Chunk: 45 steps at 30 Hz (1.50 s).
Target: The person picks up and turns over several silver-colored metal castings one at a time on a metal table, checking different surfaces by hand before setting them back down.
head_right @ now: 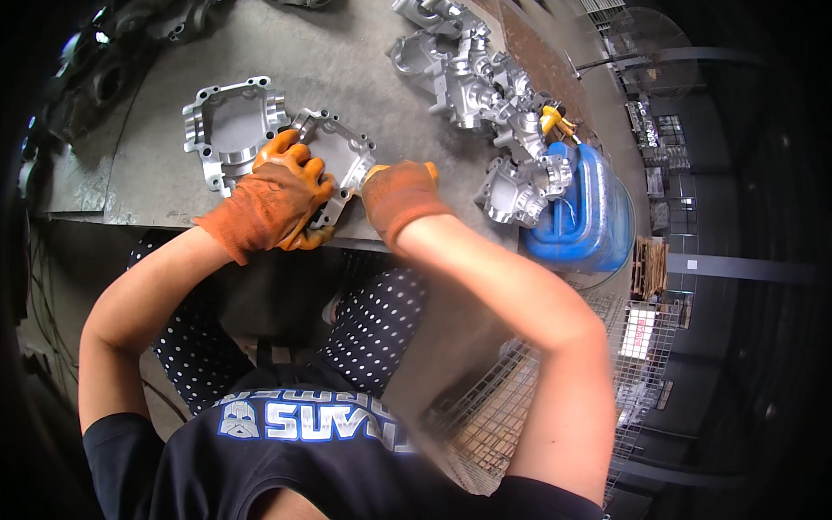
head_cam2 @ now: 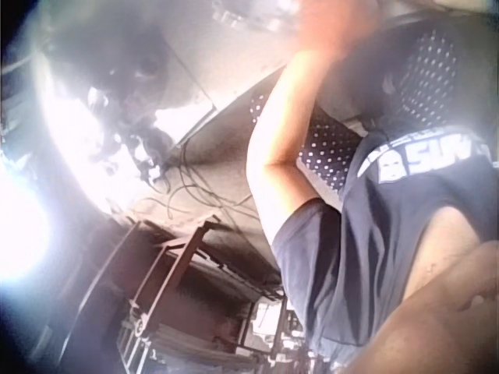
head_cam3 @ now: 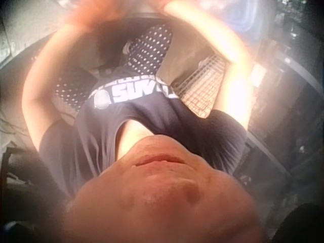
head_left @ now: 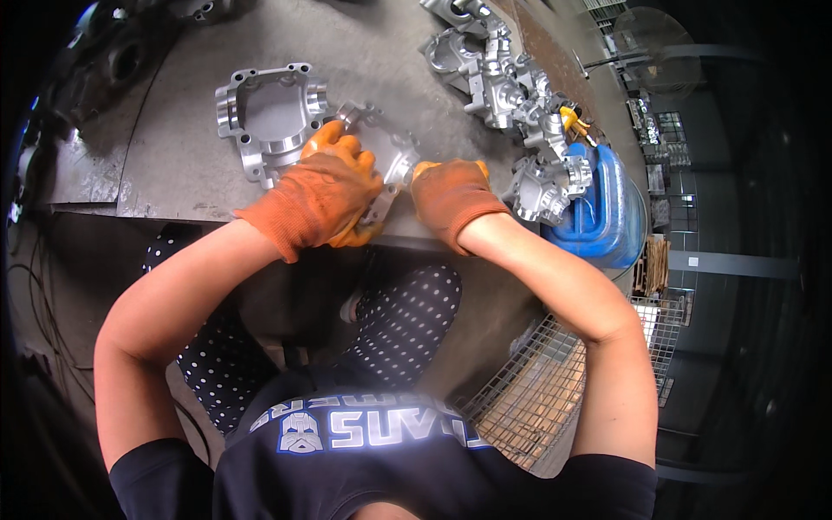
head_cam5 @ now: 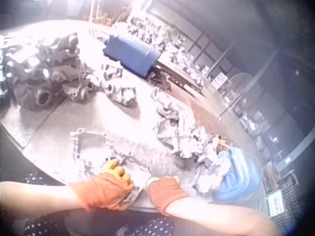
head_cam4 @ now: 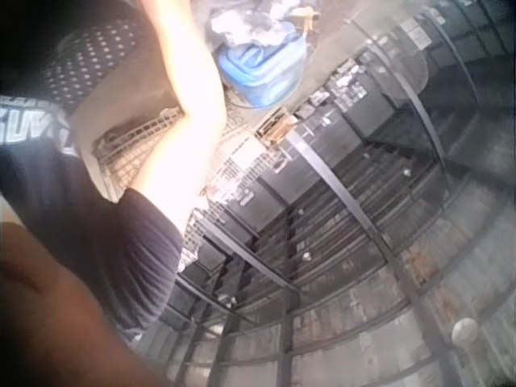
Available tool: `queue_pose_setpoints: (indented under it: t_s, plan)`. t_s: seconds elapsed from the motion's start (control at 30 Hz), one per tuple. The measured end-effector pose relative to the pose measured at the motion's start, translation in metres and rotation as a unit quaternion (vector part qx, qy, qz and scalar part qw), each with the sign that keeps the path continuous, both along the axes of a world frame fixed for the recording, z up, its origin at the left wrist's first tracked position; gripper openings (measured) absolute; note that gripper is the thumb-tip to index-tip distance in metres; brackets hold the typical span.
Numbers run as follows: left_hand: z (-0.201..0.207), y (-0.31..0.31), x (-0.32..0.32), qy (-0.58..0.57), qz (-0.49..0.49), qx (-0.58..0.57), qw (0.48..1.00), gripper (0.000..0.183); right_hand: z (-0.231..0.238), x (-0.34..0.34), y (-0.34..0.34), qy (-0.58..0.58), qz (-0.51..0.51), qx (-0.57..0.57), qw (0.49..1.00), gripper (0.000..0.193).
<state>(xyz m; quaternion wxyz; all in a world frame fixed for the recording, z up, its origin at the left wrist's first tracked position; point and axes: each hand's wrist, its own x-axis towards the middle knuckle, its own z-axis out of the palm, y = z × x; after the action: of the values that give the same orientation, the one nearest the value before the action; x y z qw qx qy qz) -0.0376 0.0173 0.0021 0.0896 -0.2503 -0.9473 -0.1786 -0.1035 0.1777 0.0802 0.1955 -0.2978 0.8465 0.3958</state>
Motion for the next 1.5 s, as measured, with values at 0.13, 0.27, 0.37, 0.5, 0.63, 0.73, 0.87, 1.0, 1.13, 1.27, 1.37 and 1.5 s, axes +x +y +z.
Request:
queue_pose_setpoints:
  t_s: [0.13,0.27,0.37,0.5,0.63,0.73,0.87,1.0,1.13,1.27,1.37,1.5]
  plan:
    - [-0.002,-0.018,0.005,0.026,-0.045,0.009,0.999,0.053,0.007,-0.005,-0.002,-0.125,0.036,-0.026,0.991,0.023]
    - [-0.005,-0.03,0.007,0.039,-0.085,-0.047,0.995,0.053,0.006,-0.002,0.004,-0.176,0.086,-0.008,0.981,0.02]
    - [-0.001,-0.039,0.009,0.03,-0.114,-0.055,0.992,0.055,0.003,-0.001,0.011,-0.215,0.11,-0.04,0.97,0.019]
    - [0.005,-0.046,0.007,0.026,-0.146,-0.069,0.986,0.048,0.004,-0.009,0.015,-0.28,0.1,-0.102,0.949,0.025]
    - [-0.005,-0.046,0.006,0.075,-0.148,-0.097,0.981,0.042,-0.005,-0.022,0.026,-0.336,0.129,-0.155,0.92,0.028]
    - [-0.014,-0.046,0.006,0.111,-0.134,-0.104,0.979,0.039,-0.003,-0.033,0.021,-0.374,0.098,-0.171,0.906,0.034]
    - [-0.016,-0.047,0.004,0.113,-0.136,-0.097,0.979,0.045,-0.008,-0.045,0.031,-0.447,0.044,-0.246,0.859,0.033]
    - [0.006,-0.031,-0.005,0.019,-0.048,-0.079,0.996,0.059,0.001,-0.047,0.05,-0.509,-0.253,-0.389,0.725,0.024]
    - [0.008,0.005,-0.02,0.001,0.113,0.051,0.992,0.072,0.022,-0.018,0.081,-0.386,-0.312,-0.592,0.635,0.04]
    - [0.033,-0.038,-0.038,0.097,0.036,0.076,0.992,0.083,0.01,0.015,0.12,-0.39,-0.364,-0.627,0.568,0.045]
    - [0.042,-0.059,-0.044,-0.046,0.038,-0.181,0.982,0.076,-0.005,0.031,0.121,-0.389,-0.312,-0.648,0.576,0.044]
    - [0.01,-0.063,-0.024,0.058,0.056,-0.077,0.994,0.056,-0.002,0.039,0.085,-0.354,-0.305,-0.652,0.597,0.034]
